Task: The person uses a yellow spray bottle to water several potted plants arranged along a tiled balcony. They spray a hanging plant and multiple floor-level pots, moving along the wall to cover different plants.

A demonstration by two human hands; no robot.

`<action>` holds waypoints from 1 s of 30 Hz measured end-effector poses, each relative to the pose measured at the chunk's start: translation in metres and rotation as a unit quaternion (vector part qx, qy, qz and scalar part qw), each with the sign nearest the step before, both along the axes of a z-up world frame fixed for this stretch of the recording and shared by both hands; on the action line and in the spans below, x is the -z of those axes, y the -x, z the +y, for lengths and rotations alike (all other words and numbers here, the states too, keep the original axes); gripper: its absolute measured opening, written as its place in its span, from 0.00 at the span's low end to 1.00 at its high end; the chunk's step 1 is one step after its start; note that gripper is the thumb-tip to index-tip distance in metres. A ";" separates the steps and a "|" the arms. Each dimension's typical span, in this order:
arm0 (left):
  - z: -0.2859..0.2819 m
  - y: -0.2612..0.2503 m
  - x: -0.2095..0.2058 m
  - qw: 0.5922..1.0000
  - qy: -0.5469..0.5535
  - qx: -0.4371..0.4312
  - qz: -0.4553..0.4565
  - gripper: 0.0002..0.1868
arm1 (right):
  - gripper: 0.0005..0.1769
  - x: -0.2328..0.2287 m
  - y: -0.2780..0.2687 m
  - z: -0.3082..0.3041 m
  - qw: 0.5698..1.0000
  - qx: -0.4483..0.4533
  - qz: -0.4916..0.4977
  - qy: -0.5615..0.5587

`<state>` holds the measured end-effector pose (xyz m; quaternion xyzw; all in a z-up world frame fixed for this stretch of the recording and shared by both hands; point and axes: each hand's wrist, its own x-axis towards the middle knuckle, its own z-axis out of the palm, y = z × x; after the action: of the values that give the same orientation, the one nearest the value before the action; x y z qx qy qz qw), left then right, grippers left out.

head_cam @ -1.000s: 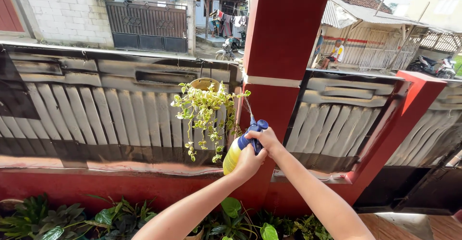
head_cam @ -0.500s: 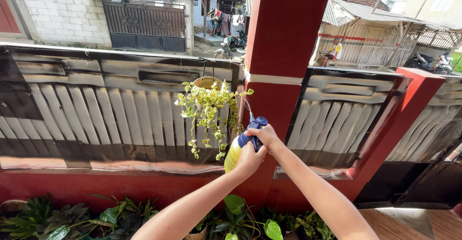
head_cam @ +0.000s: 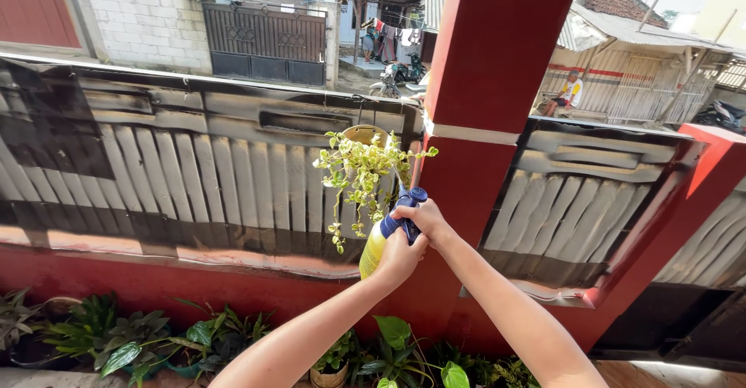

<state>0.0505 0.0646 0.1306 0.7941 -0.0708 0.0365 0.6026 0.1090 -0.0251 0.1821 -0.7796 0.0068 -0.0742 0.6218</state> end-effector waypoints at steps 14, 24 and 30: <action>0.031 -0.013 -0.023 1.000 -0.025 -0.018 -0.006 0.20 | 0.22 -0.024 -0.008 0.035 1.000 -0.014 -0.001 -0.014; 0.016 -0.021 -0.039 1.000 0.016 -0.004 0.010 0.18 | 0.24 -0.041 -0.017 0.020 0.999 -0.028 0.012 -0.016; -0.003 -0.015 -0.075 0.995 0.099 0.019 0.028 0.16 | 0.18 -0.083 0.001 0.006 0.999 -0.040 0.026 0.005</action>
<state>0.0651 0.0619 0.2058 0.7301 -0.0651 0.0093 0.6802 0.1083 -0.0187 0.2649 -0.7840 -0.0091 -0.0292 0.6200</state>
